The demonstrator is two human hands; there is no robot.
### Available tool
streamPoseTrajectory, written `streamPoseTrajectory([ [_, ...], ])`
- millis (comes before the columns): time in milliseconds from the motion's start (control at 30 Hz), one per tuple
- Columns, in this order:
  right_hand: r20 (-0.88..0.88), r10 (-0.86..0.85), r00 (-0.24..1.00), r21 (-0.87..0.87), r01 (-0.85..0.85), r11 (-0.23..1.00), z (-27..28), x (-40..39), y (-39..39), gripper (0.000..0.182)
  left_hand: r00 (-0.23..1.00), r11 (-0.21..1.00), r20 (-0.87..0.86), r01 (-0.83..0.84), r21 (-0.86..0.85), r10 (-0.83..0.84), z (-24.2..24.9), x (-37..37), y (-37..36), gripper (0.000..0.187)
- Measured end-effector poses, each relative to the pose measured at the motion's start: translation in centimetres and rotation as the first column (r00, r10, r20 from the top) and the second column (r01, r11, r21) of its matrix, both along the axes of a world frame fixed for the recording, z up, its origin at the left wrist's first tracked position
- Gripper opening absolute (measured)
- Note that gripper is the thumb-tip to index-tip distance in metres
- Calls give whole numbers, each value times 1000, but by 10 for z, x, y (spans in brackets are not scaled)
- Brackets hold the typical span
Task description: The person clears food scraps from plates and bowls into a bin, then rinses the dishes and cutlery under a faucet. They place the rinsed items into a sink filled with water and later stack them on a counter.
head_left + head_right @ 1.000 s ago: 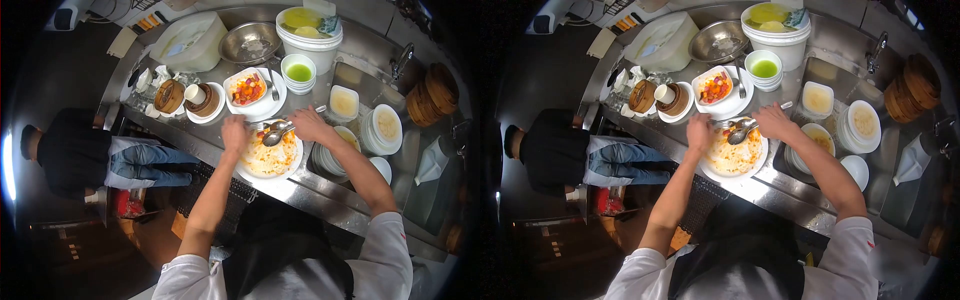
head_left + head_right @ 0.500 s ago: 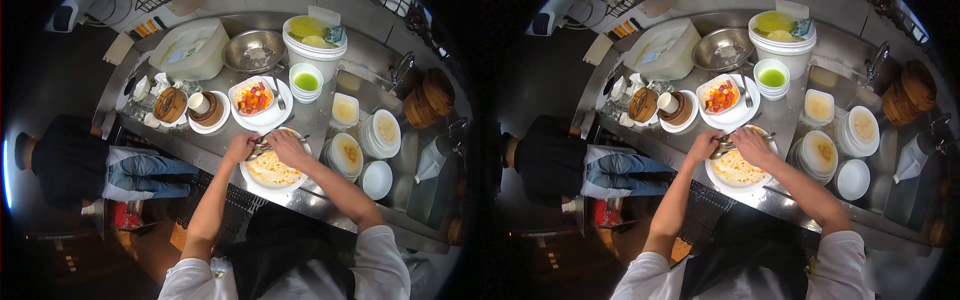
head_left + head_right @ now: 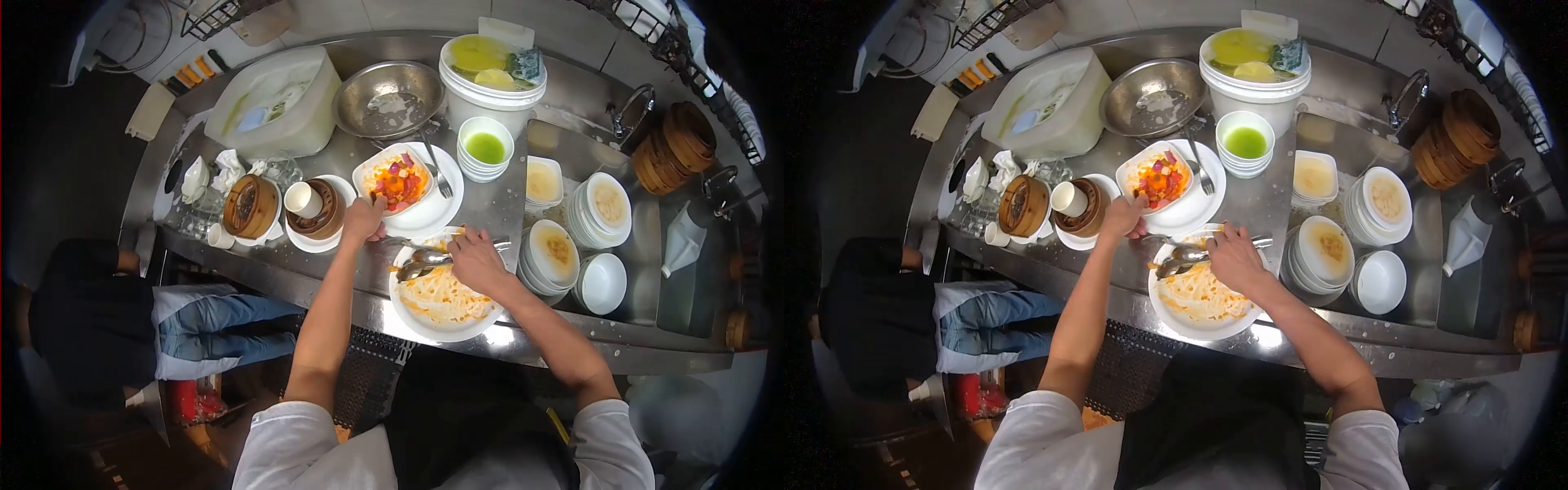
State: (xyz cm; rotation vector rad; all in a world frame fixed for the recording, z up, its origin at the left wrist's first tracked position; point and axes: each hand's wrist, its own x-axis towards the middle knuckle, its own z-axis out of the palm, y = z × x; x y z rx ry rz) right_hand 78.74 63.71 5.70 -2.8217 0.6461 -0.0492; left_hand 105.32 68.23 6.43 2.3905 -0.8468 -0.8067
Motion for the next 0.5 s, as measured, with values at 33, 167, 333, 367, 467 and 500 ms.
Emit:
streamPoseTrajectory([
  [33,27,-7,1000,-11,7,1000,1,-1,2,19,989,998,-141,-50,-43,44,3,-8,-1,33],
  [167,110,-31,993,66,24,998,3,2,7,21,968,927,-81,-251,-279,237,-49,-1,-5,25],
  [333,211,-192,958,439,83,895,23,12,-27,30,984,922,53,-139,-363,169,-39,0,8,24],
  [367,240,-291,926,514,133,848,24,17,-37,34,987,914,73,-105,-392,145,-37,1,11,23],
  [467,178,-620,764,939,57,340,41,49,-48,41,993,909,-85,-108,-402,81,8,-18,19,24],
  [500,67,-671,739,996,-14,84,52,59,-47,42,983,913,-173,-123,-390,59,33,-28,20,24],
])
